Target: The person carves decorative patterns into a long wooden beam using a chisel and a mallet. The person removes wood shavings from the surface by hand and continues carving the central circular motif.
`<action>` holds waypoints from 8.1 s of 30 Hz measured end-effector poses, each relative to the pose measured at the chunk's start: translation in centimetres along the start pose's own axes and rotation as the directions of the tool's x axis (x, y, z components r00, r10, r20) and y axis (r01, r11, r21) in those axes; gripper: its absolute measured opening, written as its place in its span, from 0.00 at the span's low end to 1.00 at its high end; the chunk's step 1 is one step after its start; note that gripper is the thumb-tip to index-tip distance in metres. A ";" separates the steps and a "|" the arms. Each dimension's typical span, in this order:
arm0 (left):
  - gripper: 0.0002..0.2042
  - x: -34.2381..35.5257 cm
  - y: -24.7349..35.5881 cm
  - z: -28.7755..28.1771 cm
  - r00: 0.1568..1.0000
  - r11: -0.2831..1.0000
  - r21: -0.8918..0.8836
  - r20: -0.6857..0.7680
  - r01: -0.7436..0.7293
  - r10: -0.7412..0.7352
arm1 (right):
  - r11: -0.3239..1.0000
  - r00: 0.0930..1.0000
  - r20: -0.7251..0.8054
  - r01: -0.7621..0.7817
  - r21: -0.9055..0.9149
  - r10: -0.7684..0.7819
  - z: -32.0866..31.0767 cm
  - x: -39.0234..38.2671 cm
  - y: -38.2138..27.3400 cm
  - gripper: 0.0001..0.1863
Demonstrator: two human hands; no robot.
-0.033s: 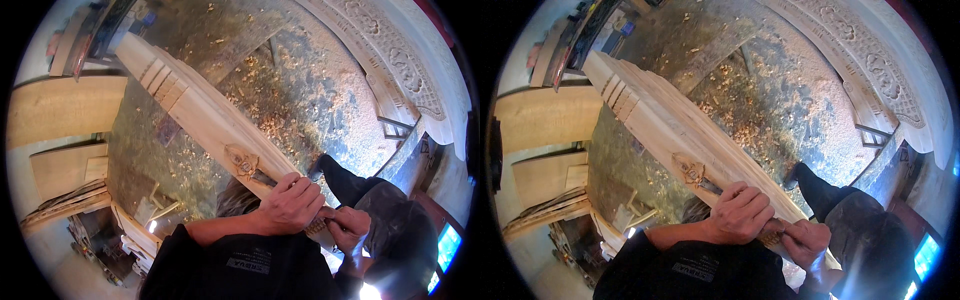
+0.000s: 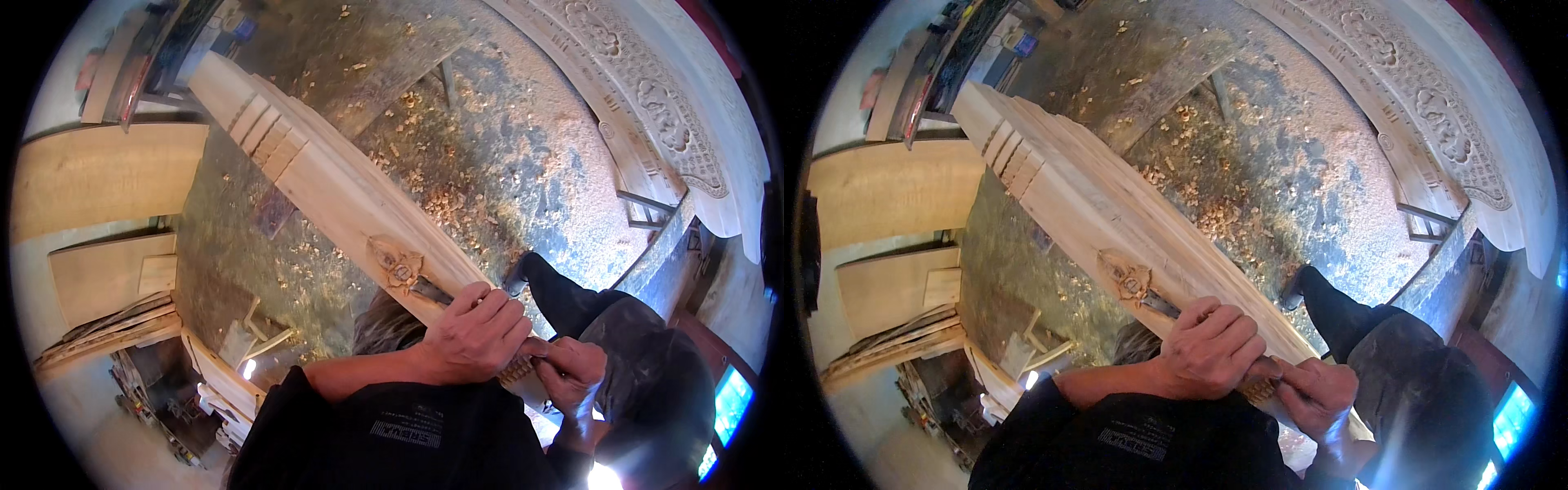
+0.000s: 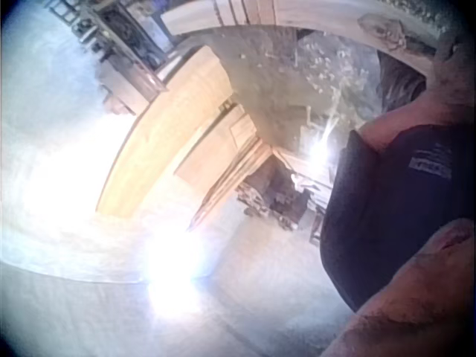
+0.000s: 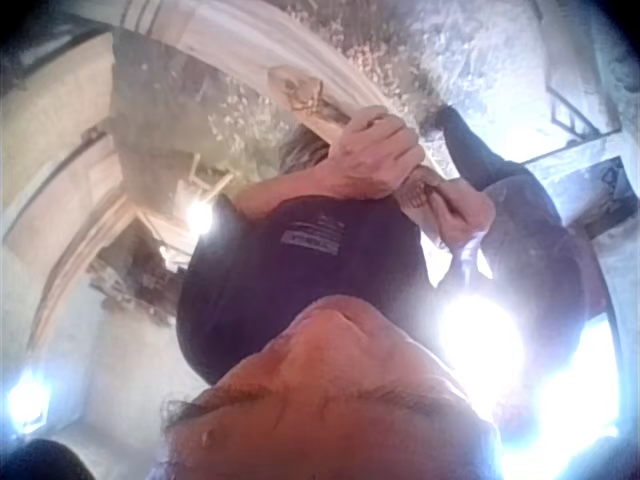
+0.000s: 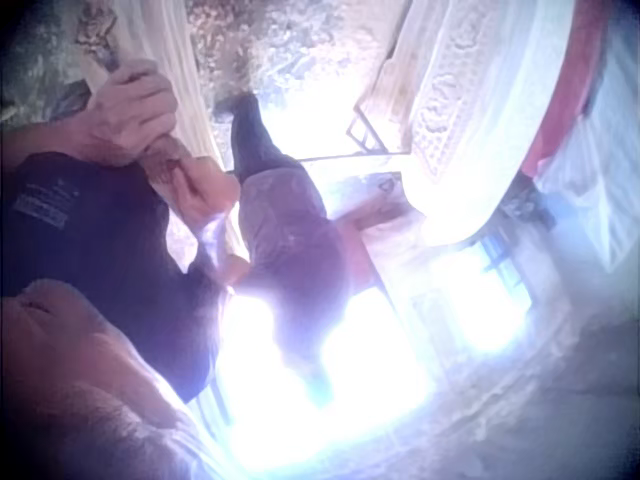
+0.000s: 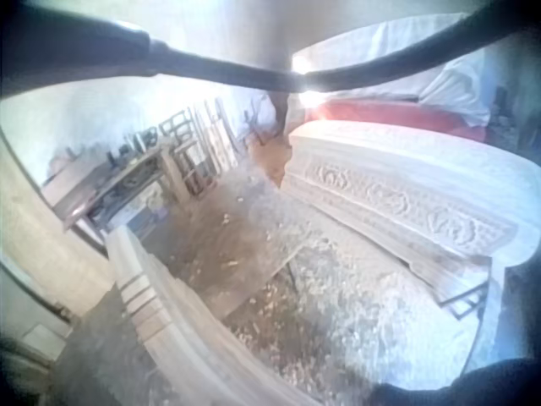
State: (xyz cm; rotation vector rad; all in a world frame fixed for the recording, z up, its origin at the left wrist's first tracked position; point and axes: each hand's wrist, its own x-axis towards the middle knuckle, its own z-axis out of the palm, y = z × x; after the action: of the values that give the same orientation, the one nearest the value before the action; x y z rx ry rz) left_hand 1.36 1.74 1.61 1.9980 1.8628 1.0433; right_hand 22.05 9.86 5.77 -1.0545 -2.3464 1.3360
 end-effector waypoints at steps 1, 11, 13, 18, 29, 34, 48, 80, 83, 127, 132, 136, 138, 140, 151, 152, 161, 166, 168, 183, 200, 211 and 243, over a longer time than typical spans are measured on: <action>0.14 0.0 0.0 0.1 1.000 1.000 0.007 0.002 0.005 -0.005 | 1.000 1.000 0.005 0.003 -0.019 -0.003 -0.1 0.1 0.1 0.16; 0.19 0.1 -0.1 -0.1 0.998 0.999 0.030 -0.056 -0.033 0.034 | 0.999 0.998 0.058 0.032 0.015 -0.032 -1.7 3.8 -0.3 0.18; 0.20 0.0 -0.4 -0.4 0.993 0.996 0.029 -0.083 -0.079 0.081 | 0.999 0.998 0.056 0.011 0.036 -0.013 -1.7 3.5 -1.0 0.18; 0.19 -2.4 -1.5 -0.3 0.983 0.980 -0.091 -0.063 -0.179 0.173 | 0.995 0.995 -0.008 -0.099 0.025 0.099 1.5 -2.0 -1.0 0.17; 0.19 -2.8 -2.6 -0.5 0.930 0.927 -0.153 -0.191 -0.343 0.313 | 0.931 0.936 -0.131 -0.296 0.211 0.327 7.3 -5.5 -4.7 0.13; 0.18 -3.1 -3.1 -0.3 0.933 0.915 -0.210 -0.191 -0.344 0.307 | 0.924 0.937 -0.122 -0.292 0.247 0.328 8.1 -4.4 -6.2 0.11; 0.22 -5.6 -3.8 -5.6 0.945 0.956 0.000 -0.153 -0.293 0.290 | 0.703 0.521 -0.483 -0.410 0.581 0.703 7.7 -7.5 -1.1 0.21; 0.20 -6.3 -6.0 -4.6 0.945 0.954 0.162 -0.171 -0.253 0.280 | 0.933 0.951 -0.060 -0.284 0.219 0.304 8.3 -7.3 -3.8 0.23; 0.20 -6.3 -6.1 -4.7 0.946 0.955 0.154 -0.166 -0.252 0.277 | 0.893 0.926 -0.017 -0.358 0.273 0.376 8.0 -7.6 -3.9 0.23; 0.16 -5.6 -5.4 -3.6 0.925 0.946 0.116 -0.201 -0.304 0.322 | 0.957 0.981 -0.161 0.061 -0.283 -0.110 6.0 -5.2 -1.7 0.22; 0.21 -6.1 -5.5 -3.0 0.935 0.949 0.147 -0.186 -0.279 0.303 | 0.946 0.986 -0.120 0.074 -0.315 -0.117 5.8 -4.7 -1.2 0.22; 0.21 -5.9 -5.3 -2.5 0.940 0.956 0.163 -0.200 -0.246 0.276 | 0.966 0.977 -0.156 0.107 -0.237 -0.147 6.0 -4.1 -1.0 0.21; 0.21 -5.8 -5.3 -2.6 0.939 0.956 0.164 -0.205 -0.244 0.275 | 0.966 0.977 -0.159 0.104 -0.238 -0.145 6.0 -4.1 -1.3 0.20; 0.21 -5.8 -5.2 -2.7 0.941 0.954 0.173 -0.192 -0.247 0.278 | 0.971 0.985 -0.134 0.081 -0.224 -0.113 5.6 -4.2 -1.3 0.19; 0.22 -3.5 -2.6 -1.3 0.845 0.871 0.047 -0.220 -0.489 0.487 | 0.987 0.990 -0.082 -0.119 -0.103 0.111 5.7 -8.1 -1.4 0.21; 0.22 -3.2 -2.5 -1.2 0.835 0.855 0.017 -0.207 -0.518 0.510 | 0.992 0.992 -0.091 -0.099 -0.082 0.091 5.9 -8.3 -1.2 0.21; 0.15 -3.7 -3.2 -0.6 0.843 0.847 -0.017 -0.110 -0.531 0.527 | 0.993 0.994 -0.063 -0.098 -0.073 0.093 5.8 -8.3 -0.7 0.19; 0.13 -3.7 -3.0 -0.6 0.850 0.854 -0.036 -0.125 -0.519 0.511 | 0.971 0.973 -0.053 -0.219 0.092 0.224 5.6 -8.0 -1.0 0.16; 0.13 -3.5 -3.0 -0.7 0.849 0.854 -0.025 -0.122 -0.520 0.514 | 0.956 0.961 -0.055 -0.263 0.128 0.272 5.7 -7.9 -1.2 0.15; 0.13 -3.3 -2.8 -0.4 0.875 0.878 -0.023 -0.099 -0.478 0.474 | 0.930 0.951 -0.001 -0.302 0.212 0.309 4.5 -7.2 -1.2 0.14; 0.16 -2.4 -2.4 -0.3 0.899 0.907 -0.066 -0.175 -0.417 0.401 | 0.963 0.968 -0.029 -0.244 0.117 0.249 4.6 -6.9 -1.8 0.13; 0.23 -2.6 -2.6 -0.3 0.926 0.940 -0.057 -0.199 -0.337 0.320 | 0.957 0.961 -0.035 -0.268 0.108 0.273 7.1 -7.0 -2.0 0.10; 0.17 -3.1 -2.9 -0.2 0.892 0.896 -0.106 -0.202 -0.431 0.405 | 0.994 0.976 -0.193 -0.105 -0.036 0.097 9.1 -7.2 -2.3 0.08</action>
State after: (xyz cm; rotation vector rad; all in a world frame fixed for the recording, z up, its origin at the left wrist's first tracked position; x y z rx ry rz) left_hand -0.87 -0.75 -1.07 2.3406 1.3956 1.4670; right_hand 21.34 -1.72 3.61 -1.2710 -2.2184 1.1612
